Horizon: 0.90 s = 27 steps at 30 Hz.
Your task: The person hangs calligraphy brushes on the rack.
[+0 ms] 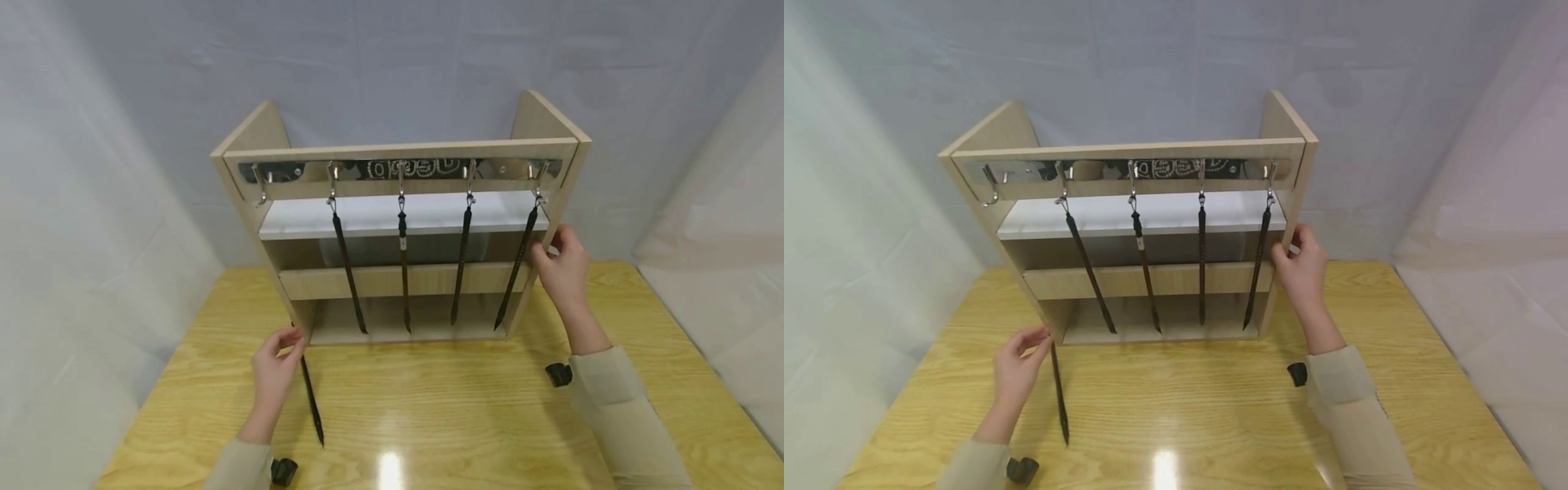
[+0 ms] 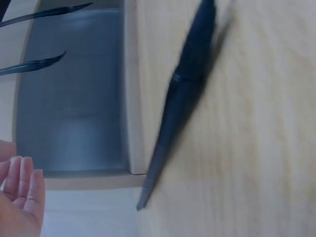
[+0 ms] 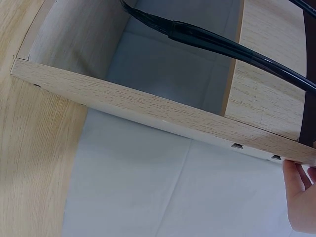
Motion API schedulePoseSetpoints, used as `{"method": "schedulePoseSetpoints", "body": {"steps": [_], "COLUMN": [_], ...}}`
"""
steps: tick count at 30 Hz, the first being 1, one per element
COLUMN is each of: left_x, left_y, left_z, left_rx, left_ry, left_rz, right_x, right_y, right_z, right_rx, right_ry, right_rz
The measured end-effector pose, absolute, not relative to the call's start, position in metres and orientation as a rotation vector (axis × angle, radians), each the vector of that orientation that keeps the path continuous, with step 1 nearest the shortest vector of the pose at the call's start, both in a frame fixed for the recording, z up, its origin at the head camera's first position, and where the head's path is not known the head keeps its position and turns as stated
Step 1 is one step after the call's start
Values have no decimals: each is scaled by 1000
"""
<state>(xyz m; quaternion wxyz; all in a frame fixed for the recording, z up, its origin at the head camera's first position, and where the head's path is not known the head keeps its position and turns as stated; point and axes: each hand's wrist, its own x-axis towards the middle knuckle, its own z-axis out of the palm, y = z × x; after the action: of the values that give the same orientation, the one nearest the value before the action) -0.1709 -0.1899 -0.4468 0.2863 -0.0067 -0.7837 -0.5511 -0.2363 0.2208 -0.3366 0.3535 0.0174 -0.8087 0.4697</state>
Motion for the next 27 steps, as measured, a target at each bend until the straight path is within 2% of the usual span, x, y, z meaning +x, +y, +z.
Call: {"method": "schedulePoseSetpoints", "body": {"steps": [11,27], "left_x": [-167,-169], "left_y": [-208,-217], "left_z": [-456,-464], "left_rx": [178,401], "left_ry": [-2381,-2624], "left_rz": [-1384,-1564], "right_x": [-237,-237], "right_y": [220,221], "right_z": [-338,-338], "right_rx": [39,40], "right_ry": [-2089,-2098], "right_rz": [1227,1236]}}
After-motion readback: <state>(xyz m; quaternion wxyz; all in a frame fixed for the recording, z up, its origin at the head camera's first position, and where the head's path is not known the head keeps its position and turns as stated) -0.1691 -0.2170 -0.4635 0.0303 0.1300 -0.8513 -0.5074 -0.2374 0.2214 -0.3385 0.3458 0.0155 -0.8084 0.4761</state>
